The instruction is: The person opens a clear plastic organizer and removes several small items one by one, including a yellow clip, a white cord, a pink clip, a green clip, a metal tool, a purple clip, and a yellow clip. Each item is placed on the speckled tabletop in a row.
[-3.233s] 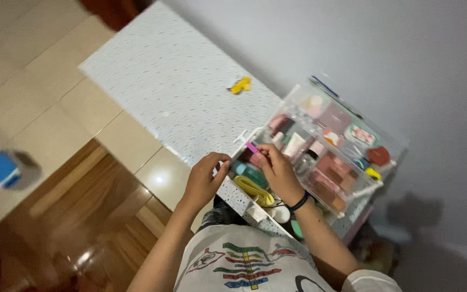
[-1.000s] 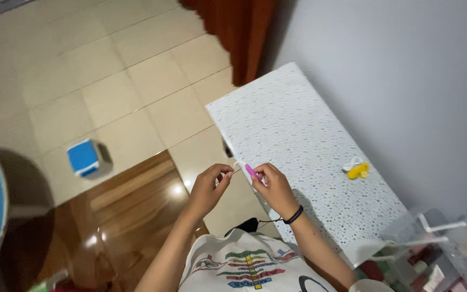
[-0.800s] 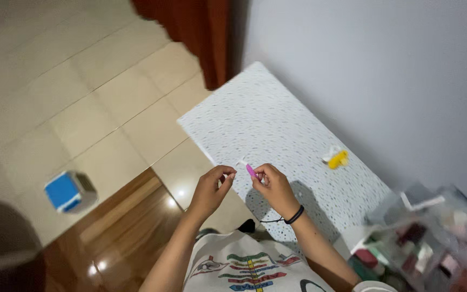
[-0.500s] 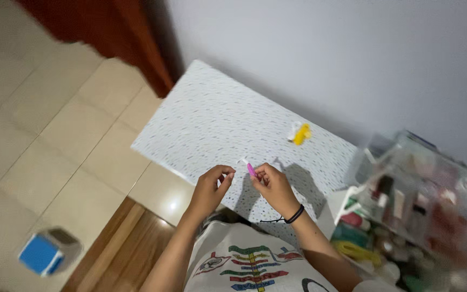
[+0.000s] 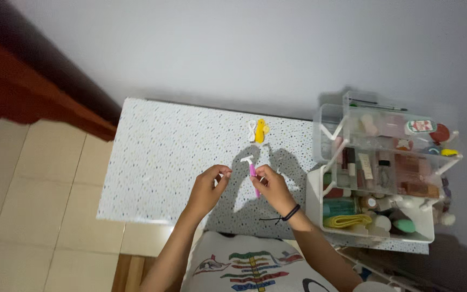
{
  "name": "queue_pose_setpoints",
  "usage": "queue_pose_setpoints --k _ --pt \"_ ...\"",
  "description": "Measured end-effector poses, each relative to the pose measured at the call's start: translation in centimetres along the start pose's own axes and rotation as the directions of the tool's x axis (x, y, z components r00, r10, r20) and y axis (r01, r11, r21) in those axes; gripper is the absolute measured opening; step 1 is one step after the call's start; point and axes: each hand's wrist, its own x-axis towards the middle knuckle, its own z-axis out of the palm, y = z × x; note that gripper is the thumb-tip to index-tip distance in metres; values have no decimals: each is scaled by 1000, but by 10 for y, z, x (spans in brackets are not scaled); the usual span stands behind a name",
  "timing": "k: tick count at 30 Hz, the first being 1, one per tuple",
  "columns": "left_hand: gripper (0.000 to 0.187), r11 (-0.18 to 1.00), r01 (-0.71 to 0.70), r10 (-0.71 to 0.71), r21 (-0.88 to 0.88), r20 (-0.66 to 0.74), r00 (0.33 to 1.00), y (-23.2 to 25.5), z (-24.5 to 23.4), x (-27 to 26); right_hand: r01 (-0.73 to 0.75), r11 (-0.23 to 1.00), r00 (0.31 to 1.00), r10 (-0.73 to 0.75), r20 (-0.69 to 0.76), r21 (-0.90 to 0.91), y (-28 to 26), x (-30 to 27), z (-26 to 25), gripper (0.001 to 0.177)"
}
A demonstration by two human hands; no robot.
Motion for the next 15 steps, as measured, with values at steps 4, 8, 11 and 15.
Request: queue_pose_setpoints --k 4,8,11,15 --pt "19 1000 1 -3 25 68 998 -14 -3 32 30 998 998 -33 -54 -62 24 27 11 22" --pt "20 1000 -25 24 11 124 992 -33 0 64 -61 998 996 58 -64 -31 46 51 24 23" --pt "19 1000 -13 8 26 172 985 -47 4 89 -114 994 990 114 -79 4 65 75 31 22" --pt "19 998 -15 4 57 189 982 -63 7 120 -83 996 991 78 -108 -40 91 122 43 20"
